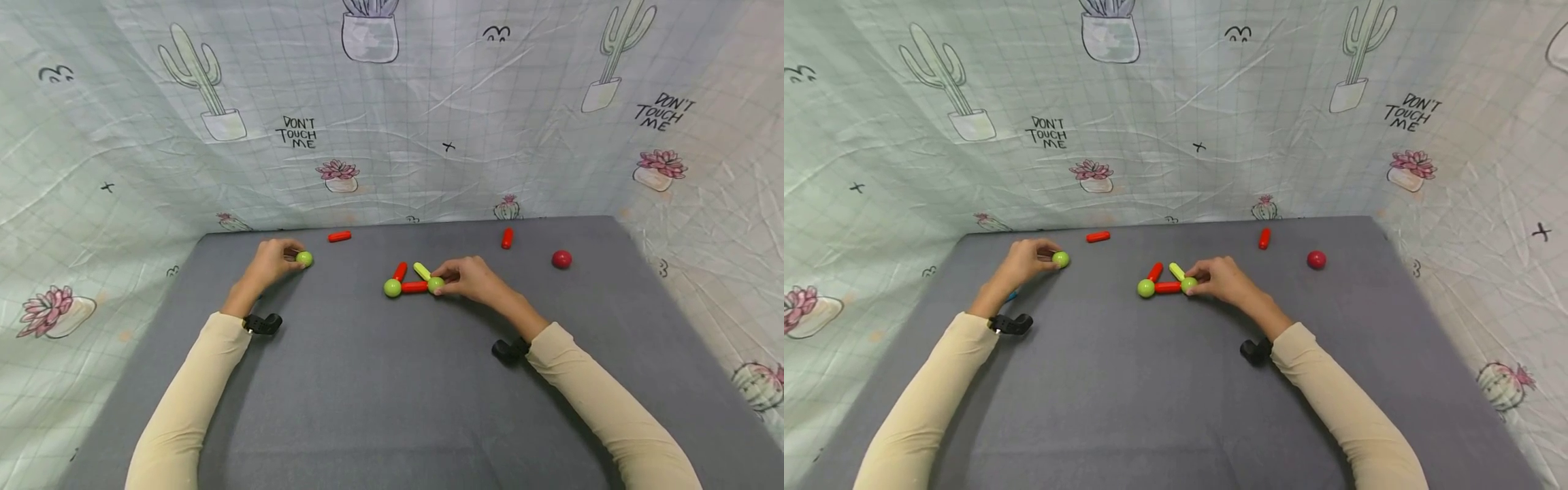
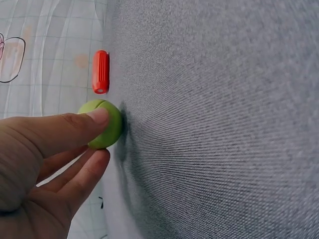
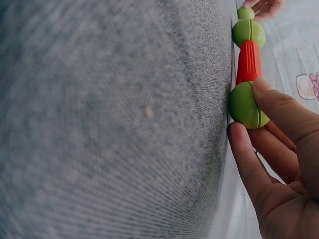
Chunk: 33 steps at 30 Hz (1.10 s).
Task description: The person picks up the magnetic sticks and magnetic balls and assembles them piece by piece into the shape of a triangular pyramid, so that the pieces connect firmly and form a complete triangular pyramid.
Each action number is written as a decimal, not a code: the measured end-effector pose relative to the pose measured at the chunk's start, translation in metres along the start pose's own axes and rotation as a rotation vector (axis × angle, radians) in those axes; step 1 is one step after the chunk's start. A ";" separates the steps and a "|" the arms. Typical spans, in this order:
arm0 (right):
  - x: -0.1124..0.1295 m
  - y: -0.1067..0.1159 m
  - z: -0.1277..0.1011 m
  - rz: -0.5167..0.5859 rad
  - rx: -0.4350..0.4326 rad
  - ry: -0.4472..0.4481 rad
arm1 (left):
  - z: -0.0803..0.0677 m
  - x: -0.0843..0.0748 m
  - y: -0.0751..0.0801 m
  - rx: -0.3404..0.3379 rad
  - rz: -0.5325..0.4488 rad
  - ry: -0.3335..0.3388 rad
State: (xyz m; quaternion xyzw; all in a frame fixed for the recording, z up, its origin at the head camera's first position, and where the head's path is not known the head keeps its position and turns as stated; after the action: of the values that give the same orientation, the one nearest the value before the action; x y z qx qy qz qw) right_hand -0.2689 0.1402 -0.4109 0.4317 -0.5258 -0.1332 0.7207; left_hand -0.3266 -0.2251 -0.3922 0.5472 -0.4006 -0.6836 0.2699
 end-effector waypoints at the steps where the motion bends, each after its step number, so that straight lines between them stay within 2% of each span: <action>1: 0.000 0.000 0.000 -0.005 0.000 0.000 | 0.000 0.001 0.000 -0.005 0.001 0.009; 8: 0.001 0.000 0.000 -0.003 0.010 -0.012 | 0.000 0.002 -0.002 0.005 0.009 0.070; 13: 0.005 0.001 -0.001 0.012 0.010 -0.004 | -0.002 0.002 -0.002 -0.006 0.009 0.088; 23: 0.008 0.001 0.000 0.004 0.006 0.018 | -0.002 -0.005 -0.003 -0.029 -0.023 0.010; 29: 0.006 0.000 0.000 -0.002 0.007 0.014 | -0.002 -0.016 -0.014 -0.031 -0.077 0.025; 33: 0.006 0.000 0.001 -0.009 0.006 0.013 | 0.002 -0.030 -0.023 -0.013 -0.111 0.017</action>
State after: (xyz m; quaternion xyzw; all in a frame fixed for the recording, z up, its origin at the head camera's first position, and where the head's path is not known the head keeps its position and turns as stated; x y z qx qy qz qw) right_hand -0.2669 0.1356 -0.4067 0.4371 -0.5197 -0.1321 0.7221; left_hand -0.3192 -0.1884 -0.3954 0.5725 -0.3631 -0.6954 0.2385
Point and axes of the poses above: each hand's wrist, its own z-axis towards the middle knuckle, its own y-axis out of the back of the hand, x = y × z, the point moved 10 cm from there along z, towards the middle knuckle, and after that the axes turned 1 degree about -x, right-handed, at the moved point
